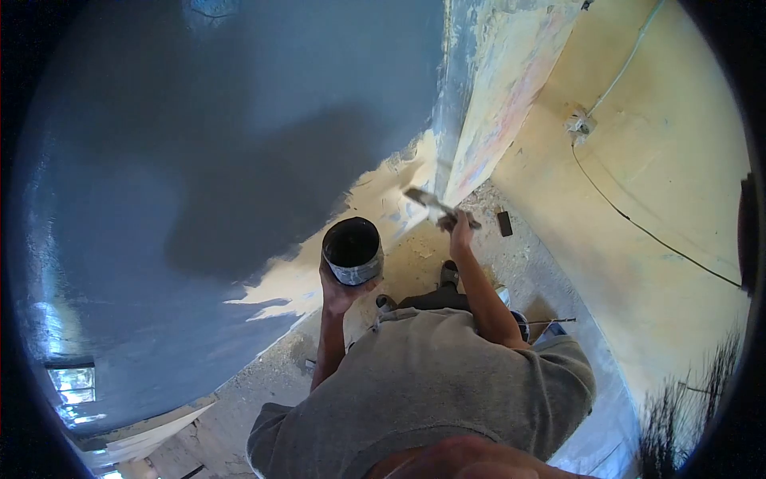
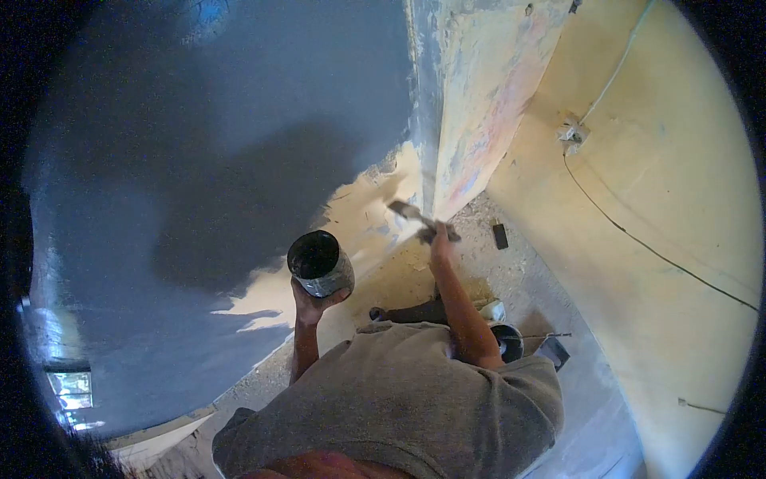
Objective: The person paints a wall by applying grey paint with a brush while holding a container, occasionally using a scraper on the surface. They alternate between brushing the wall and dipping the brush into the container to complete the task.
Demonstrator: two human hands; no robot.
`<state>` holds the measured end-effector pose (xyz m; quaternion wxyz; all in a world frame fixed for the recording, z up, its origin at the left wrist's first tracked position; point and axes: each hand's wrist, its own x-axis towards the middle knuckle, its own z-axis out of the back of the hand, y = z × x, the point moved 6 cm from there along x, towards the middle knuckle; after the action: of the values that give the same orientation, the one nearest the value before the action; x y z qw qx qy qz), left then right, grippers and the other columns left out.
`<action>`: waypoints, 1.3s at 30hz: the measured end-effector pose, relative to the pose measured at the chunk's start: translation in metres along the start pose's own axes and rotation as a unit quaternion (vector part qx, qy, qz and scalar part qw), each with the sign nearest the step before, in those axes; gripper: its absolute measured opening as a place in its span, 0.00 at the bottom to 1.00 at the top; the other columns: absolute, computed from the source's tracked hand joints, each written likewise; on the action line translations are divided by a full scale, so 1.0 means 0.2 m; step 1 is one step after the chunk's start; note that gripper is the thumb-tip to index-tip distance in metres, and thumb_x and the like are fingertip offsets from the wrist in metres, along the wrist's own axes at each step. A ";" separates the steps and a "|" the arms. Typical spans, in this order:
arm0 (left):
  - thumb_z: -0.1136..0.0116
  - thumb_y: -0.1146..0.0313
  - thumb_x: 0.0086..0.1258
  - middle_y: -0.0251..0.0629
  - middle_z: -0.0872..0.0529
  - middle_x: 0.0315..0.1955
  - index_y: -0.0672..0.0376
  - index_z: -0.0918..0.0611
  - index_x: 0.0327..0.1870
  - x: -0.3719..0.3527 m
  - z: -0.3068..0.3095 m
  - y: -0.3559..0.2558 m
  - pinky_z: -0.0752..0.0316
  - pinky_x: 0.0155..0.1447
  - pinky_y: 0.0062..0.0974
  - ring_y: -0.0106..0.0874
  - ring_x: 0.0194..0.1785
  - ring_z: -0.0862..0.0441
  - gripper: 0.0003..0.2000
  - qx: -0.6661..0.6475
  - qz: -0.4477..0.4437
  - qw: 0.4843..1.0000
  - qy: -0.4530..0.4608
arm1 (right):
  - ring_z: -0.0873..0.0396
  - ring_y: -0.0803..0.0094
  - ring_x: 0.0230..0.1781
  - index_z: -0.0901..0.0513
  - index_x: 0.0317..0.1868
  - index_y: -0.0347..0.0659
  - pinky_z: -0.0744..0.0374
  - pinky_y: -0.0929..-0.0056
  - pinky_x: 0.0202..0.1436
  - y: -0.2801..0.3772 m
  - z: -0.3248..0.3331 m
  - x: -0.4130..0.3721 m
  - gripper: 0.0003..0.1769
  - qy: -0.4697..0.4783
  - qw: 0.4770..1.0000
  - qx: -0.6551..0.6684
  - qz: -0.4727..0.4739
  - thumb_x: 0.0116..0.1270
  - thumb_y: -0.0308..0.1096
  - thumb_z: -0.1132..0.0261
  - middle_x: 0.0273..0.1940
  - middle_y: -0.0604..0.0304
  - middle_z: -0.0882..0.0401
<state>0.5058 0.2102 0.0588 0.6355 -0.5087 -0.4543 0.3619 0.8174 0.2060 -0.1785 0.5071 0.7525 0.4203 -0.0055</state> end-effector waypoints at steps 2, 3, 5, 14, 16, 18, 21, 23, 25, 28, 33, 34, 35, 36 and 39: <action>0.18 0.69 0.35 0.42 0.17 0.50 0.64 0.30 0.61 -0.01 -0.02 0.01 0.24 0.58 0.33 0.33 0.52 0.18 0.45 0.001 0.026 1.000 0.004 | 0.22 0.65 0.18 0.31 0.37 0.39 0.26 0.72 0.21 0.29 -0.34 -0.17 0.06 0.068 0.989 0.122 0.039 0.70 0.32 0.45 0.24 0.48 0.21; 0.18 0.69 0.35 0.42 0.17 0.50 0.64 0.29 0.61 -0.01 -0.04 -0.01 0.24 0.58 0.33 0.33 0.52 0.18 0.45 -0.009 0.024 1.000 0.010 | 0.22 0.65 0.19 0.30 0.38 0.40 0.26 0.72 0.21 0.48 -0.50 -0.29 0.06 0.108 0.986 0.102 0.078 0.71 0.33 0.46 0.25 0.48 0.21; 0.18 0.69 0.35 0.42 0.17 0.50 0.64 0.29 0.61 -0.02 -0.06 -0.05 0.24 0.59 0.34 0.33 0.52 0.18 0.44 -0.013 0.027 0.999 0.017 | 0.22 0.65 0.19 0.30 0.38 0.40 0.27 0.73 0.20 0.73 -0.65 -0.49 0.06 0.173 0.972 0.105 0.119 0.72 0.34 0.47 0.27 0.46 0.20; 0.17 0.69 0.33 0.42 0.16 0.49 0.63 0.27 0.59 -0.06 -0.02 -0.02 0.24 0.59 0.34 0.34 0.52 0.18 0.44 -0.001 0.043 0.999 -0.008 | 0.24 0.73 0.24 0.36 0.38 0.42 0.25 0.74 0.24 0.83 -0.77 -0.76 0.06 0.280 0.919 0.032 0.275 0.74 0.30 0.47 0.29 0.55 0.25; 0.17 0.68 0.33 0.42 0.16 0.49 0.63 0.28 0.60 -0.08 0.01 -0.02 0.24 0.59 0.34 0.34 0.52 0.18 0.45 -0.026 0.045 0.999 -0.014 | 0.25 0.77 0.26 0.35 0.37 0.41 0.28 0.76 0.25 0.33 -0.49 -0.36 0.08 0.263 0.925 -0.045 0.269 0.74 0.30 0.45 0.29 0.60 0.26; 0.17 0.68 0.34 0.42 0.16 0.49 0.63 0.28 0.60 -0.08 0.03 -0.04 0.24 0.59 0.34 0.34 0.52 0.18 0.45 -0.008 0.044 0.999 -0.021 | 0.26 0.75 0.21 0.32 0.37 0.38 0.28 0.76 0.25 0.17 -0.31 -0.31 0.09 0.212 0.953 -0.072 0.202 0.74 0.34 0.44 0.25 0.57 0.24; 0.17 0.68 0.34 0.42 0.16 0.49 0.63 0.29 0.60 -0.14 0.09 -0.03 0.24 0.58 0.34 0.34 0.52 0.18 0.45 0.017 0.043 0.998 -0.043 | 0.24 0.72 0.20 0.32 0.38 0.38 0.27 0.75 0.22 -0.34 0.27 0.04 0.08 0.125 0.974 -0.183 0.053 0.73 0.34 0.46 0.24 0.56 0.23; 0.17 0.68 0.35 0.42 0.16 0.49 0.63 0.29 0.60 -0.12 0.15 -0.01 0.24 0.58 0.34 0.34 0.52 0.18 0.45 0.023 0.022 0.998 -0.058 | 0.22 0.69 0.20 0.28 0.35 0.38 0.26 0.73 0.22 -0.25 0.25 -0.04 0.12 0.118 0.983 -0.142 0.018 0.73 0.37 0.47 0.25 0.54 0.21; 0.17 0.68 0.35 0.42 0.16 0.49 0.63 0.29 0.60 -0.14 0.18 0.02 0.23 0.58 0.34 0.34 0.51 0.18 0.45 0.061 0.036 0.996 -0.046 | 0.20 0.67 0.23 0.26 0.33 0.39 0.24 0.71 0.27 -0.15 0.19 -0.12 0.14 0.094 0.990 -0.106 -0.022 0.71 0.40 0.45 0.26 0.53 0.20; 0.17 0.68 0.35 0.42 0.16 0.49 0.63 0.29 0.60 -0.16 0.18 0.07 0.23 0.57 0.34 0.34 0.51 0.17 0.45 0.030 0.068 0.996 -0.043 | 0.22 0.67 0.28 0.29 0.36 0.41 0.26 0.69 0.31 0.14 -0.23 -0.27 0.09 0.149 0.987 0.052 0.012 0.71 0.38 0.45 0.29 0.51 0.21; 0.17 0.68 0.35 0.42 0.16 0.48 0.63 0.28 0.59 -0.13 0.12 0.06 0.22 0.56 0.34 0.34 0.50 0.17 0.43 0.040 0.077 0.996 -0.029 | 0.24 0.68 0.22 0.28 0.36 0.40 0.28 0.73 0.26 0.68 -0.65 -0.59 0.11 0.195 0.969 0.139 0.063 0.73 0.38 0.47 0.28 0.49 0.20; 0.17 0.68 0.35 0.42 0.16 0.48 0.63 0.28 0.59 -0.11 0.10 0.05 0.22 0.56 0.34 0.34 0.50 0.17 0.43 0.056 0.067 0.996 -0.031 | 0.24 0.67 0.20 0.28 0.37 0.40 0.28 0.75 0.25 0.73 -0.64 -0.64 0.11 0.204 0.954 0.217 0.022 0.73 0.38 0.48 0.29 0.49 0.19; 0.17 0.68 0.35 0.42 0.16 0.49 0.64 0.27 0.58 -0.11 0.09 0.05 0.22 0.56 0.34 0.34 0.50 0.17 0.43 0.072 0.061 0.995 -0.036 | 0.25 0.67 0.18 0.27 0.37 0.39 0.28 0.76 0.24 0.77 -0.63 -0.70 0.12 0.211 0.933 0.292 -0.024 0.74 0.39 0.49 0.29 0.48 0.19; 0.17 0.68 0.35 0.42 0.16 0.49 0.64 0.27 0.58 -0.12 0.09 0.05 0.22 0.56 0.34 0.34 0.50 0.17 0.43 0.073 0.063 0.995 -0.038 | 0.25 0.67 0.18 0.27 0.37 0.39 0.28 0.76 0.24 0.84 -0.65 -0.78 0.12 0.210 0.933 0.291 -0.027 0.74 0.39 0.49 0.29 0.48 0.19; 0.17 0.68 0.35 0.41 0.16 0.48 0.64 0.27 0.58 -0.14 0.06 0.08 0.22 0.56 0.34 0.33 0.49 0.17 0.42 0.025 0.075 0.996 -0.048 | 0.24 0.70 0.24 0.27 0.40 0.37 0.25 0.76 0.27 0.96 -0.64 -0.92 0.16 0.327 0.929 0.140 0.103 0.76 0.41 0.53 0.35 0.51 0.20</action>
<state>0.4853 0.1915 0.0380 0.5964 -0.5079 -0.4353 0.4437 0.7680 0.1635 0.1081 0.2289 0.8152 0.4779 0.2338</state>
